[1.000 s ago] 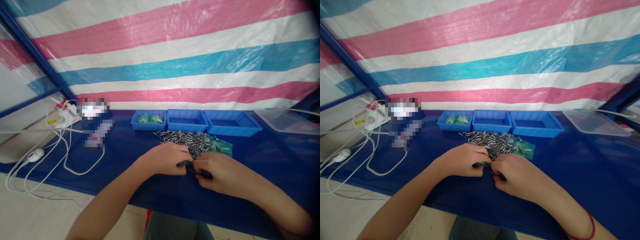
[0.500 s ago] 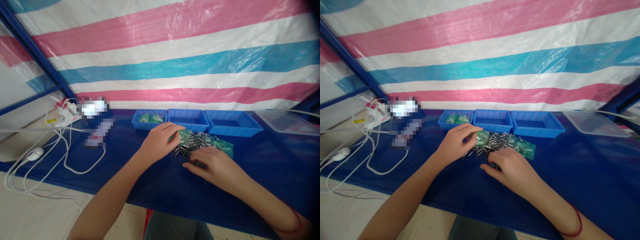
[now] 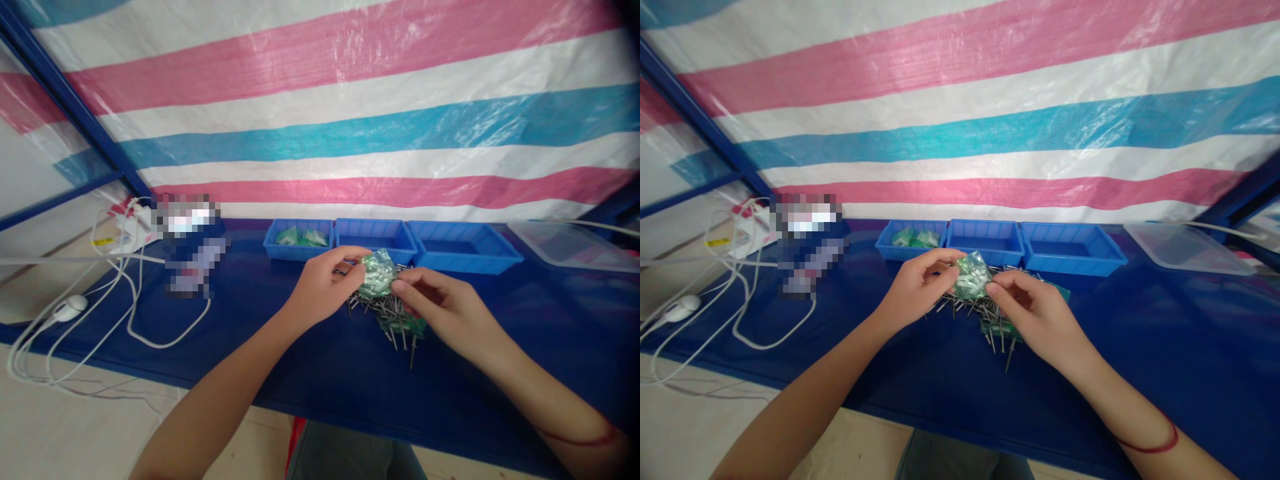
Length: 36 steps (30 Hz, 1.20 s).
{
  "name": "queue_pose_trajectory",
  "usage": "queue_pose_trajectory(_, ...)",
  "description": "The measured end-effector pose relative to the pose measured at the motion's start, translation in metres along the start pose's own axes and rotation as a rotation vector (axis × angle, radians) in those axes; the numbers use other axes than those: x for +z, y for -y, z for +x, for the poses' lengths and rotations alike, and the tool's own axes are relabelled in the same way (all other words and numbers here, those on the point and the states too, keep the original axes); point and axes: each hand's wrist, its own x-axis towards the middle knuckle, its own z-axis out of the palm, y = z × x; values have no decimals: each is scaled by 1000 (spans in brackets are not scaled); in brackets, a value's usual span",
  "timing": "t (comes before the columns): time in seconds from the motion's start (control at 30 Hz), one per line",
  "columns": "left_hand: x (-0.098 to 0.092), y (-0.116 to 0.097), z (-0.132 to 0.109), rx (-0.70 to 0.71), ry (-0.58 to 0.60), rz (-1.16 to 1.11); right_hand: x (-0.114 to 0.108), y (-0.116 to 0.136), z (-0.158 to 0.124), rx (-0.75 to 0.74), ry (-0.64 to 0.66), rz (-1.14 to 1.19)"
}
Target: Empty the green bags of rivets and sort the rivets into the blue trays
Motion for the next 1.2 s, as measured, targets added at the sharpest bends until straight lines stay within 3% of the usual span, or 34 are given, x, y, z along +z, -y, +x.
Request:
queue_pose_trajectory(0.33, -5, 3, 4, -37, 52, 107, -5, 5, 1, 39, -51, 110)
queue_pose_trajectory(0.5, -4, 1, 4, -77, 36, 19, -3, 5, 1, 161, 10, 341)
queue_pose_trajectory(0.77, -2, -3, 5, -178, 77, -267, -3, 12, 0, 308, -104, 518)
queue_pose_trajectory(1.03, 0, 0, 4, -132, 62, -257, -4, 5, 0, 196, -101, 451)
queue_pose_trajectory(1.2, 3, 10, 3, -35, 40, -65, -2, 4, 0, 74, -159, 260)
